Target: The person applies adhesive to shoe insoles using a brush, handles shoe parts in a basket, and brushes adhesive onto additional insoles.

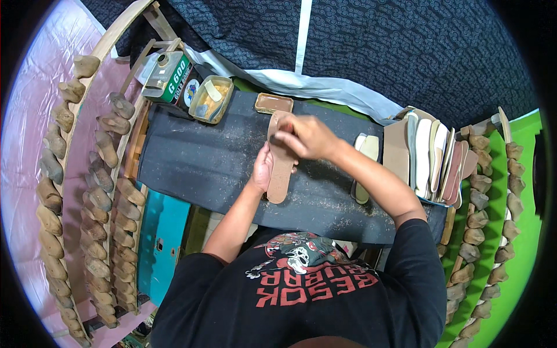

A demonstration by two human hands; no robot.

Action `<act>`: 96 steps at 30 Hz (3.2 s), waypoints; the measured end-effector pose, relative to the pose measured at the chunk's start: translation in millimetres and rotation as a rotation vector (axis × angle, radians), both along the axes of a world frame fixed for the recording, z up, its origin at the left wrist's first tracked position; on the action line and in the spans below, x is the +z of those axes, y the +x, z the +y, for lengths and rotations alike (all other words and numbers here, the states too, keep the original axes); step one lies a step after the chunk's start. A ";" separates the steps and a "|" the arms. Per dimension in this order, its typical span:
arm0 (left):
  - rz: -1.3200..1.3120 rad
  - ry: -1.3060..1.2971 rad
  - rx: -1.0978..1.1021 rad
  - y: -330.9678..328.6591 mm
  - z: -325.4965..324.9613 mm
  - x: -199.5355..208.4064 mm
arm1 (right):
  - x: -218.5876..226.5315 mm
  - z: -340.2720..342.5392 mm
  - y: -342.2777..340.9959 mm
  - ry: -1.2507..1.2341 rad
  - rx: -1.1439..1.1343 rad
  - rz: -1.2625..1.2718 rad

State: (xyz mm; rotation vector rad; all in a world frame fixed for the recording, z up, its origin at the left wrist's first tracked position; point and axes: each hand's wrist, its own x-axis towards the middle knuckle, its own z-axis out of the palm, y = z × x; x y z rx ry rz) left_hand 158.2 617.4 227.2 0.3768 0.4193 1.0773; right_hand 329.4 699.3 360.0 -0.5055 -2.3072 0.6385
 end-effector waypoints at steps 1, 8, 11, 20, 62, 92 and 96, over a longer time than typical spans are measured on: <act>-0.004 0.002 0.000 2.6 -1.1 -1.5 | 1.8 11.4 -2.1 0.002 -0.061 0.003; 0.000 -0.018 0.036 -5.2 -10.2 -10.4 | -13.0 19.6 -20.0 0.071 -0.057 -0.009; -0.014 -0.071 0.116 -19.4 -13.3 -14.5 | -29.4 -14.0 -27.7 0.107 0.122 0.015; -0.044 -0.098 0.159 -42.3 -17.5 -22.2 | -35.6 46.5 -16.5 -0.126 -0.193 0.058; -0.010 0.066 0.018 -8.9 25.6 -6.9 | 18.2 28.2 -9.5 0.017 -0.241 -0.056; -0.016 -0.019 0.118 -36.0 0.2 -40.9 | -30.0 46.9 -37.0 -0.081 -0.188 -0.009; -0.041 0.016 0.130 -40.9 -3.8 -31.0 | -42.7 90.1 -33.8 -0.205 -0.373 -0.022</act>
